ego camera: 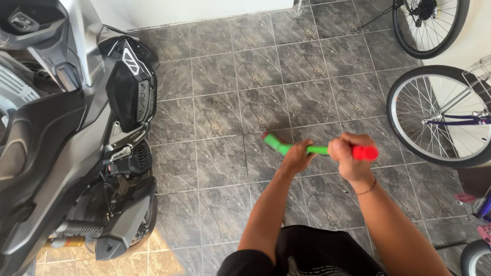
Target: The person sweeps debris on a tiled floor using a long-handled broom, moving around parked motorcycles and bicycles.
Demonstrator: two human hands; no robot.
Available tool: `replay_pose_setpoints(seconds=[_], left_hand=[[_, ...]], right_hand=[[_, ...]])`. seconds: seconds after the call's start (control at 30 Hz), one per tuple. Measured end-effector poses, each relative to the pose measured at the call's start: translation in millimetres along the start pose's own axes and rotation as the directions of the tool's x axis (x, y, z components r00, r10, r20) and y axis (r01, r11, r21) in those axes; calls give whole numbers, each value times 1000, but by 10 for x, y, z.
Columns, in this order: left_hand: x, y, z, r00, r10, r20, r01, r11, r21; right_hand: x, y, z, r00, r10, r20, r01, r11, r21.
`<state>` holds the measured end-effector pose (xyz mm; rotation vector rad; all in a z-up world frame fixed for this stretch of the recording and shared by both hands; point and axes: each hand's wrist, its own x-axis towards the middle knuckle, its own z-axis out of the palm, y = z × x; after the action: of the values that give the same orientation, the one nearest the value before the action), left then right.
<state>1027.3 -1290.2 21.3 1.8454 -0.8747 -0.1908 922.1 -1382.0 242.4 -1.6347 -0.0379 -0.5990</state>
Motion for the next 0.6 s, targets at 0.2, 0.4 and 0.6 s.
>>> replay_pose_setpoints(seconds=[0.2, 0.4, 0.6], left_hand=[[-385, -523, -189, 971, -240, -17, 239, 971, -29], [-725, -1371, -226, 839, -542, -58, 544, 828, 136], [596, -1424, 53, 871, -490, -8, 470, 831, 298]], right_hand=[[391, 980, -199, 963, 266, 32, -242, 814, 528], [556, 1989, -7, 836, 526, 158, -527, 685, 503], [1864, 2119, -882, 877, 471, 94, -387, 578, 718]])
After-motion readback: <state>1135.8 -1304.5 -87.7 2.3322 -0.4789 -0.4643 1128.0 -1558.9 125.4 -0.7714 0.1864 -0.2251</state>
